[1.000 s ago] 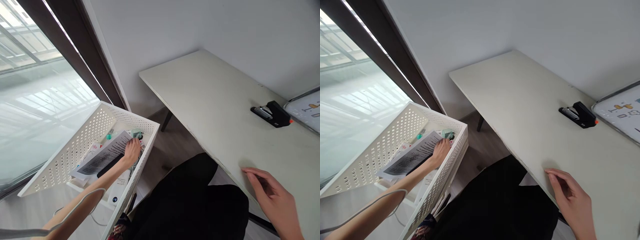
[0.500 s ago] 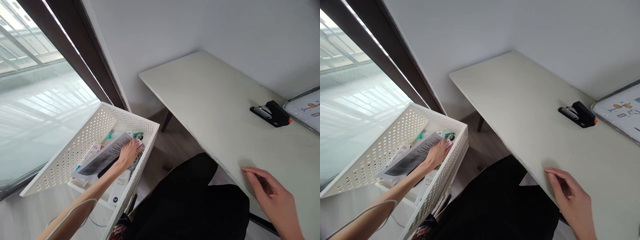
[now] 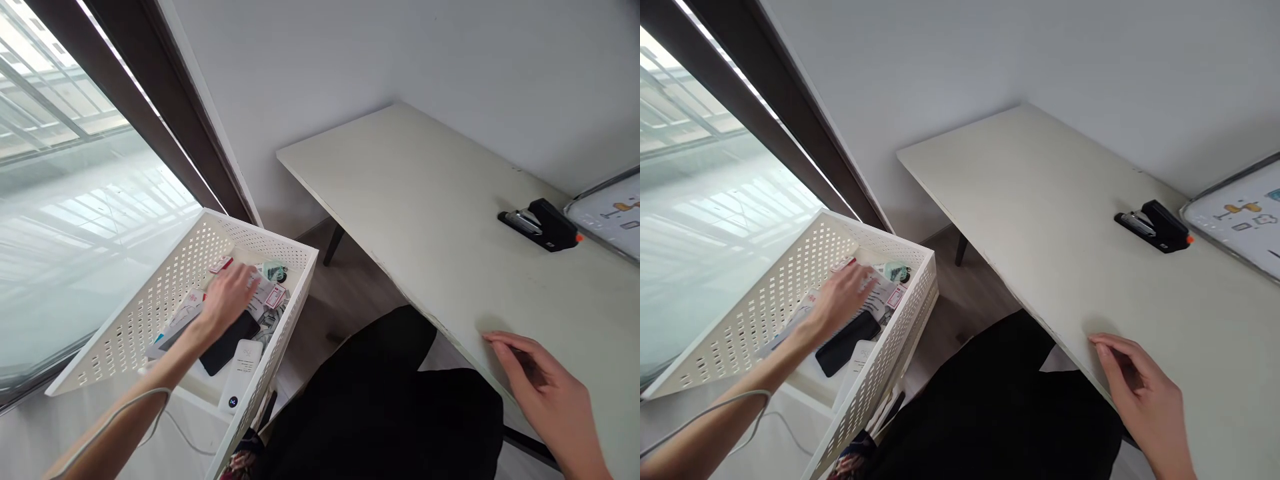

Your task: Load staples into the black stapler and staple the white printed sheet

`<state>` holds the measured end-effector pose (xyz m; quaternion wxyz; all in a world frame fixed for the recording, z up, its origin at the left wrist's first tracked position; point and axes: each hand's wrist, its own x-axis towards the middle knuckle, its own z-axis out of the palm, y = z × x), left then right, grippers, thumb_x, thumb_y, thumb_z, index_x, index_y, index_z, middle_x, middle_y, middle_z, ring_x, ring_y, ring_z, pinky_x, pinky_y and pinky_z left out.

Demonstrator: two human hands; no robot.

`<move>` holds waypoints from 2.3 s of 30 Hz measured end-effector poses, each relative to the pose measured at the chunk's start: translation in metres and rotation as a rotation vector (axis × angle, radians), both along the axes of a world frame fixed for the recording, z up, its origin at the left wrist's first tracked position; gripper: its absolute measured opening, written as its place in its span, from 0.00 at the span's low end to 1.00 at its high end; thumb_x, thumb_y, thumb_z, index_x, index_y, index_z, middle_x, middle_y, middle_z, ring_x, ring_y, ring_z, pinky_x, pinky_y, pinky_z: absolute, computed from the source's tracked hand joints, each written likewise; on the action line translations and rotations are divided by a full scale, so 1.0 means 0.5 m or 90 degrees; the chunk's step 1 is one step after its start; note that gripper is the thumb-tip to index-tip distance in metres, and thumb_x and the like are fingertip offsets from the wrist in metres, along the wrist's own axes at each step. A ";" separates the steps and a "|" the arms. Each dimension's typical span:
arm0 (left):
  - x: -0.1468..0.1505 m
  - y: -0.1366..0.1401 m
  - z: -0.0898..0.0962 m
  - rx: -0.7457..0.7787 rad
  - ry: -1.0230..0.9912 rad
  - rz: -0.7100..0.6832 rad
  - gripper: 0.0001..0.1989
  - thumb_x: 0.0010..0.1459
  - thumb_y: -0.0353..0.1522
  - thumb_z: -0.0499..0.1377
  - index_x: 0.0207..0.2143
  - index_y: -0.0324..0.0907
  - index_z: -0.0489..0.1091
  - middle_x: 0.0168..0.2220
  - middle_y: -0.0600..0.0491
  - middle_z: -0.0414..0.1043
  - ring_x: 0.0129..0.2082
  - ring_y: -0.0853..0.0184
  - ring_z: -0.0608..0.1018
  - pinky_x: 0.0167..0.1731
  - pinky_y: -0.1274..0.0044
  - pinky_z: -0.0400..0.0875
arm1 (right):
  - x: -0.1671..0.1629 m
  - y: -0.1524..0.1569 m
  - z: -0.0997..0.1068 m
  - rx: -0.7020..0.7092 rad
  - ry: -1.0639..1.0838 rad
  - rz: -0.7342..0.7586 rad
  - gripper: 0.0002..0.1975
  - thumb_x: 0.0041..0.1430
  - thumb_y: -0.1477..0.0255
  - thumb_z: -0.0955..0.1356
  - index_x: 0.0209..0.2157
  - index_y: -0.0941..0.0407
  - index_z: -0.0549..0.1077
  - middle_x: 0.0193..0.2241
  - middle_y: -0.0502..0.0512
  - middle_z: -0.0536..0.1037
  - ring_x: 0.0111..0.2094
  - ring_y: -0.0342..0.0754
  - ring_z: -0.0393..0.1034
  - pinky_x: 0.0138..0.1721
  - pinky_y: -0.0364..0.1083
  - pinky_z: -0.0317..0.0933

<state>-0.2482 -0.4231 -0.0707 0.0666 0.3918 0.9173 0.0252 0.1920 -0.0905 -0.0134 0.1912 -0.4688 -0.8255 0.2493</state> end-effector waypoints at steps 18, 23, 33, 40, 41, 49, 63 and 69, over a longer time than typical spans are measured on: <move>0.058 0.089 -0.045 -0.136 -0.098 0.027 0.14 0.71 0.38 0.51 0.50 0.37 0.67 0.49 0.36 0.74 0.42 0.51 0.82 0.40 0.67 0.76 | -0.002 0.007 -0.004 0.027 -0.004 0.032 0.20 0.63 0.50 0.67 0.41 0.49 0.81 0.45 0.53 0.84 0.42 0.54 0.79 0.32 0.47 0.69; 0.024 0.060 0.091 0.022 -0.048 -0.014 0.20 0.70 0.44 0.51 0.53 0.39 0.67 0.50 0.40 0.73 0.38 0.57 0.82 0.38 0.68 0.77 | -0.006 0.006 0.001 0.008 0.007 0.039 0.19 0.64 0.50 0.67 0.42 0.49 0.81 0.46 0.54 0.83 0.41 0.53 0.78 0.30 0.46 0.67; 0.137 0.290 0.375 0.189 -0.009 -0.339 0.20 0.67 0.49 0.56 0.52 0.48 0.73 0.43 0.50 0.76 0.33 0.63 0.80 0.34 0.71 0.77 | -0.048 0.000 0.061 -0.180 0.094 0.078 0.18 0.69 0.53 0.65 0.45 0.50 0.78 0.45 0.57 0.82 0.41 0.52 0.76 0.31 0.45 0.67; 0.347 0.552 0.360 0.114 0.044 -0.672 0.13 0.62 0.37 0.62 0.48 0.43 0.73 0.42 0.50 0.74 0.28 0.65 0.79 0.25 0.75 0.70 | -0.090 -0.011 0.156 -0.253 0.268 0.088 0.26 0.65 0.53 0.70 0.58 0.50 0.67 0.48 0.59 0.81 0.42 0.52 0.79 0.33 0.47 0.71; 0.372 0.577 0.351 0.104 0.049 -0.704 0.13 0.61 0.36 0.63 0.48 0.42 0.73 0.41 0.50 0.74 0.27 0.65 0.79 0.24 0.75 0.69 | -0.088 -0.006 0.157 -0.236 0.263 0.056 0.26 0.64 0.53 0.71 0.57 0.50 0.66 0.46 0.57 0.82 0.40 0.52 0.79 0.33 0.47 0.71; 0.459 0.677 0.279 0.169 0.041 -0.794 0.14 0.65 0.36 0.61 0.50 0.41 0.72 0.43 0.50 0.76 0.28 0.65 0.79 0.23 0.75 0.69 | 0.005 0.034 0.114 -0.236 0.296 -0.068 0.19 0.72 0.54 0.62 0.56 0.49 0.67 0.40 0.55 0.84 0.32 0.49 0.79 0.26 0.44 0.66; 0.468 0.704 0.236 0.277 0.048 -0.859 0.12 0.68 0.33 0.58 0.51 0.40 0.70 0.45 0.49 0.79 0.38 0.62 0.81 0.30 0.73 0.77 | 0.032 0.053 0.086 -0.218 0.277 -0.108 0.17 0.71 0.59 0.64 0.52 0.51 0.77 0.43 0.55 0.85 0.33 0.50 0.80 0.30 0.47 0.71; 0.466 0.719 0.254 0.279 0.034 -0.888 0.14 0.72 0.33 0.54 0.57 0.39 0.67 0.48 0.46 0.79 0.43 0.61 0.82 0.32 0.73 0.79 | 0.025 0.069 0.087 -0.354 0.382 -0.113 0.19 0.70 0.58 0.66 0.54 0.54 0.76 0.44 0.57 0.84 0.34 0.49 0.79 0.42 0.52 0.76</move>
